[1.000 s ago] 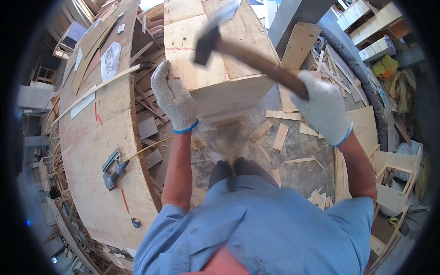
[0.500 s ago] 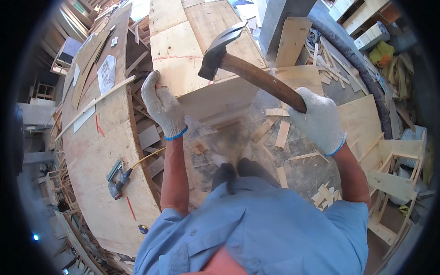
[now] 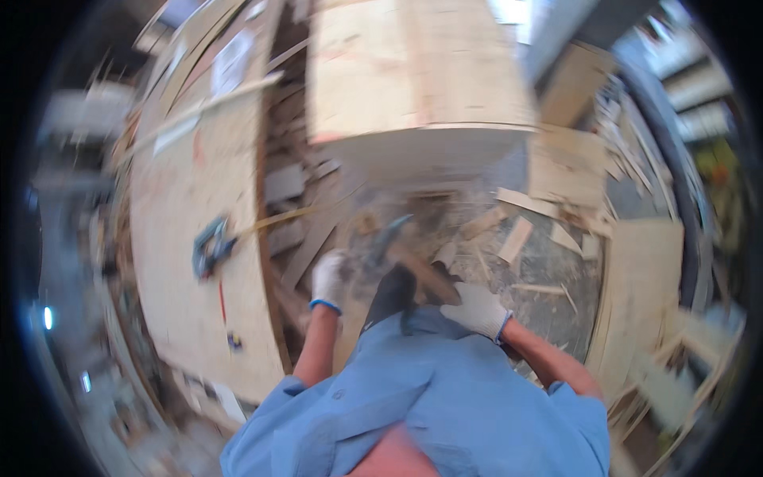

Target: The person marks a small wooden board with a red pencil, then uses a nail gun to attach it to a larger wooden frame. They also use a hammer to tap the board into place and a tape measure to check dimensions.

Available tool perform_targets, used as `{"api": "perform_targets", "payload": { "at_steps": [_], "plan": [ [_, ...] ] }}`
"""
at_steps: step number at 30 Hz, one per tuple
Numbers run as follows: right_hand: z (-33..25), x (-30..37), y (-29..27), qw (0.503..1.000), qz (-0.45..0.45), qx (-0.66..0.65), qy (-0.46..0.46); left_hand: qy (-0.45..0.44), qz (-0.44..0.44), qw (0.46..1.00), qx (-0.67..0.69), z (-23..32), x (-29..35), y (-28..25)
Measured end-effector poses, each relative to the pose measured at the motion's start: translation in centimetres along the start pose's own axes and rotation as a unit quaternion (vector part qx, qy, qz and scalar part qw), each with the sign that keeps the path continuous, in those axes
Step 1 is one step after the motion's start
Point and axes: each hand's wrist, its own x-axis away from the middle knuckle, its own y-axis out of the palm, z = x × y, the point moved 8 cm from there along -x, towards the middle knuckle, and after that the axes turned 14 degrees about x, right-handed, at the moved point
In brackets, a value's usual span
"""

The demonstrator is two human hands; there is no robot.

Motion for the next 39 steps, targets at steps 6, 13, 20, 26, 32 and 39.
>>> {"api": "perform_targets", "payload": {
  "at_steps": [6,13,20,26,32,39],
  "plan": [
    [-3.5,-3.9,6.2,0.978,-0.197,0.073,0.017,-0.396,-0.049,0.798,0.451,-7.3,13.0,8.8],
    [-14.1,-7.3,11.9,0.956,-0.232,0.128,-0.125,-0.208,0.111,0.751,0.617,-1.9,12.9,1.6],
    [-30.9,-12.1,20.9,0.93,-0.341,0.012,-0.133,-0.087,0.329,0.889,0.306,1.6,15.9,-20.2],
    [-36.1,-20.3,28.9,0.933,-0.293,0.081,-0.194,-0.1,0.456,0.853,0.232,-2.2,24.7,-32.7],
    [-38.4,-21.7,29.6,0.928,-0.18,0.218,-0.244,-0.108,0.459,0.825,0.311,-6.3,32.3,-29.3],
    [-29.5,-22.3,26.2,0.959,-0.239,0.005,-0.155,-0.223,0.444,0.803,0.328,-18.4,37.4,-22.6]
  ]
}}
